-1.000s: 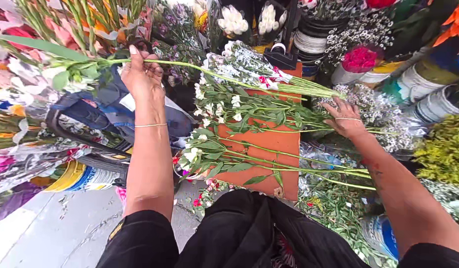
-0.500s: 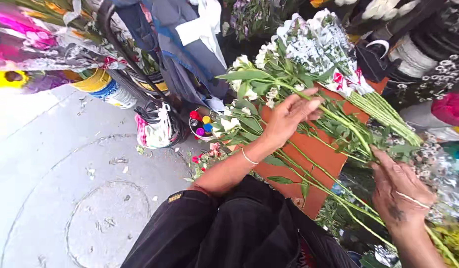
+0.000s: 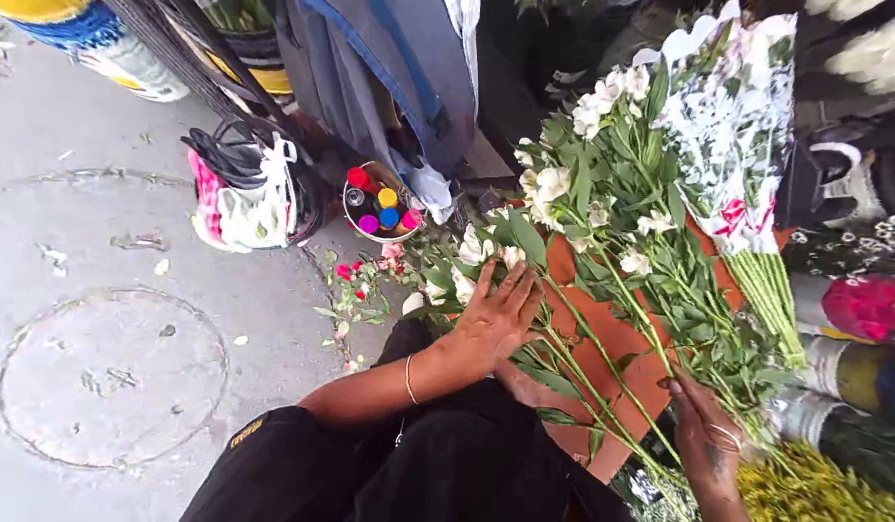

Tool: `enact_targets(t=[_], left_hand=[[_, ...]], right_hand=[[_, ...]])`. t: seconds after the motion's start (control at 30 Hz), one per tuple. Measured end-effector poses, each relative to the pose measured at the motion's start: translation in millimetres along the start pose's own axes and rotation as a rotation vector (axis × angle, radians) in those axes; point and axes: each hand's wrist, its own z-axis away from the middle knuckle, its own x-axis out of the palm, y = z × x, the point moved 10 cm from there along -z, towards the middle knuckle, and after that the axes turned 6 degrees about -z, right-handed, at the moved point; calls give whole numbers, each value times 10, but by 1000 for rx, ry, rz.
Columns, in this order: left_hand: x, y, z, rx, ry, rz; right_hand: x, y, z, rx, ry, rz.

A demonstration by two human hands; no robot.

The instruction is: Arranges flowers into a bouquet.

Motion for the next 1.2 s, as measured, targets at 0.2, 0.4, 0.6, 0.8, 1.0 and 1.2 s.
enact_targets(t=[0.2,0.4,0.6,0.8,1.0,1.2], left_hand=[[-79,-82,165,41,92,49],[-189,241,-207,133,193,83],[557,249,-603,89,-596,59],[717,216,-489,83,-637,-101],[703,227,-513,106,-518,-104],[693,238,-509,151,-405,-189]], right_hand=[[376,195,302,48,-24,41],[434,116,244,50,24,190],[497,115,136,-73,14,450],[495,146,120,-118,-1,388],[-349,499,-484,42,219,478],[-436,1146,-994,116,67,547]])
